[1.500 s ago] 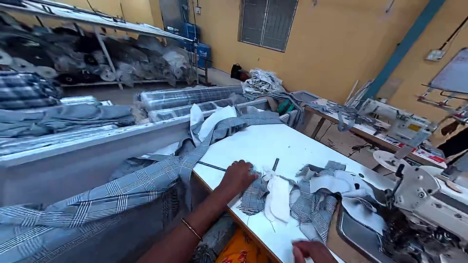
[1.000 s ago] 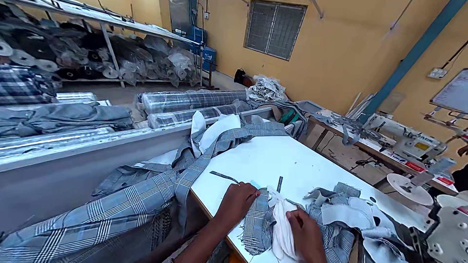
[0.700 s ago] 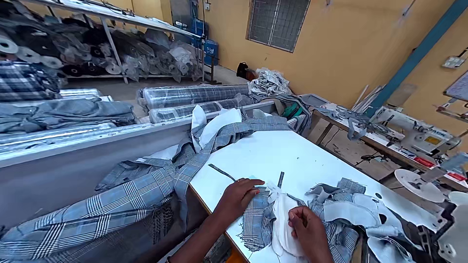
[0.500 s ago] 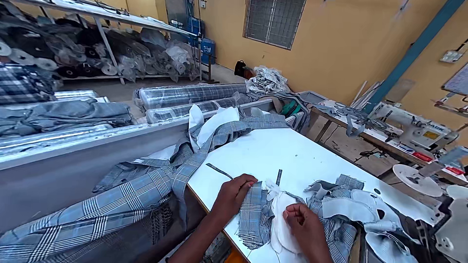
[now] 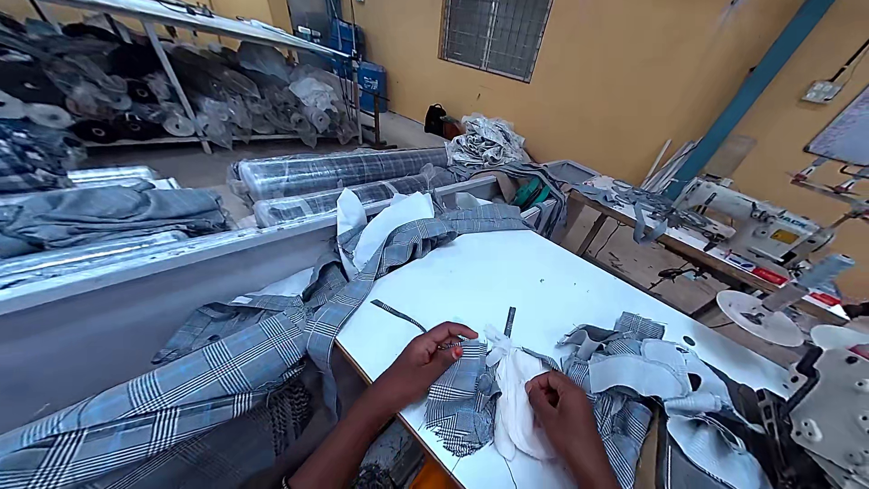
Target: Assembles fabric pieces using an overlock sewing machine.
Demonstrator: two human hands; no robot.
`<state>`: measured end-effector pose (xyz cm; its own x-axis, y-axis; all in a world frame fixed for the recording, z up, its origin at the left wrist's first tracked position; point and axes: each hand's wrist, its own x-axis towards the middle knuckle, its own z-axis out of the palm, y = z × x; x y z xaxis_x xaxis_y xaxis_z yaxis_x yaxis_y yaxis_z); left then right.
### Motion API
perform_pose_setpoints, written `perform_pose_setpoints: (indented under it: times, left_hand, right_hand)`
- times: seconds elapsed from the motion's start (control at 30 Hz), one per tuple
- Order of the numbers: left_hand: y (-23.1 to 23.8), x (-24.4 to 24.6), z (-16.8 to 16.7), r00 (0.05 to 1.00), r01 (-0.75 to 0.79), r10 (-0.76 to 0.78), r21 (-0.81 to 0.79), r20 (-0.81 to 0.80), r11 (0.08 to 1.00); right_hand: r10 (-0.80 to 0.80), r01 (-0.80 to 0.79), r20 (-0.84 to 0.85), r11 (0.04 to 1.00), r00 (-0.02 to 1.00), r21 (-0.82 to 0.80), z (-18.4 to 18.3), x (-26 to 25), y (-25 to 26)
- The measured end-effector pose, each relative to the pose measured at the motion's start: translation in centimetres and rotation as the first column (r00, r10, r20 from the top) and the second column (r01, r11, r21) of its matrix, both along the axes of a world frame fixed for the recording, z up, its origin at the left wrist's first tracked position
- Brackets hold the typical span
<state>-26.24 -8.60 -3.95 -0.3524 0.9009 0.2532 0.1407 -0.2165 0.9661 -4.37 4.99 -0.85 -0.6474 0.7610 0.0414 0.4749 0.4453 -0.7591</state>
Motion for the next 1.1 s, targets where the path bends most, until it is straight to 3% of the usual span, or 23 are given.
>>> perform_pose_setpoints:
  times: [0.13, 0.23, 0.33, 0.4, 0.47, 0.5, 0.53, 0.6, 0.87, 1.0, 1.1]
  left_hand:
    - [0.5, -0.3, -0.2, 0.993, 0.056, -0.065, -0.097, -0.099, 0.994]
    - [0.3, -0.2, -0.3, 0.991, 0.076, -0.084, -0.072, -0.105, 0.994]
    - [0.1, 0.1, -0.2, 0.991, 0.082, -0.081, 0.006, -0.110, 0.997]
    - [0.0, 0.8, 0.3, 0.974, 0.065, -0.050, 0.062, -0.223, 0.996]
    - [0.0, 2.8, 2.1, 0.868, 0.074, -0.079, -0.030, -0.490, 0.997]
    - [-0.1, 4.0, 3.3, 0.792, 0.074, -0.153, -0.155, -0.592, 0.985]
    - [0.1, 5.2, 4.1, 0.718, 0.050, -0.226, -0.275, -0.658, 0.960]
    - [0.6, 6.7, 4.3, 0.633, -0.019, -0.269, -0.361, -0.726, 0.932]
    - [0.9, 7.3, 2.1, 0.533, -0.148, -0.071, -0.176, -0.843, 0.973]
    - [1.0, 7.5, 2.9, 0.568, -0.172, -0.116, -0.255, -0.815, 0.952]
    - [1.2, 7.7, 2.8, 0.533, -0.182, -0.140, -0.275, -0.835, 0.944]
  right_hand:
    - [-0.032, 0.022, -0.065, 0.989, 0.997, -0.145, 0.0, 0.2, 0.4]
    - [-0.043, 0.029, -0.085, 0.987, 0.995, -0.157, 0.0, 0.1, 0.3]
    - [-0.092, 0.039, -0.166, 0.955, 0.982, -0.295, 0.4, 0.2, 0.3]
    - [-0.074, 0.037, -0.151, 0.973, 0.986, -0.230, 0.2, 0.3, 0.5]
    - [-0.039, 0.023, -0.117, 0.990, 0.992, -0.138, -0.1, 0.2, 0.7]
    - [-0.028, 0.014, -0.106, 0.992, 0.994, -0.123, -0.2, 0.1, 0.6]
    - [-0.021, 0.008, -0.102, 0.992, 0.995, -0.126, -0.2, 0.1, 0.6]
    - [-0.024, 0.012, -0.081, 0.989, 0.996, -0.147, -0.3, 0.1, 0.7]
    - [-0.031, 0.018, -0.056, 0.977, 0.998, -0.213, 0.2, -0.1, 0.8]
    - [-0.030, 0.017, -0.055, 0.976, 0.998, -0.218, 0.3, -0.1, 0.7]
    - [-0.030, 0.015, -0.060, 0.974, 0.998, -0.227, 0.3, 0.0, 0.7]
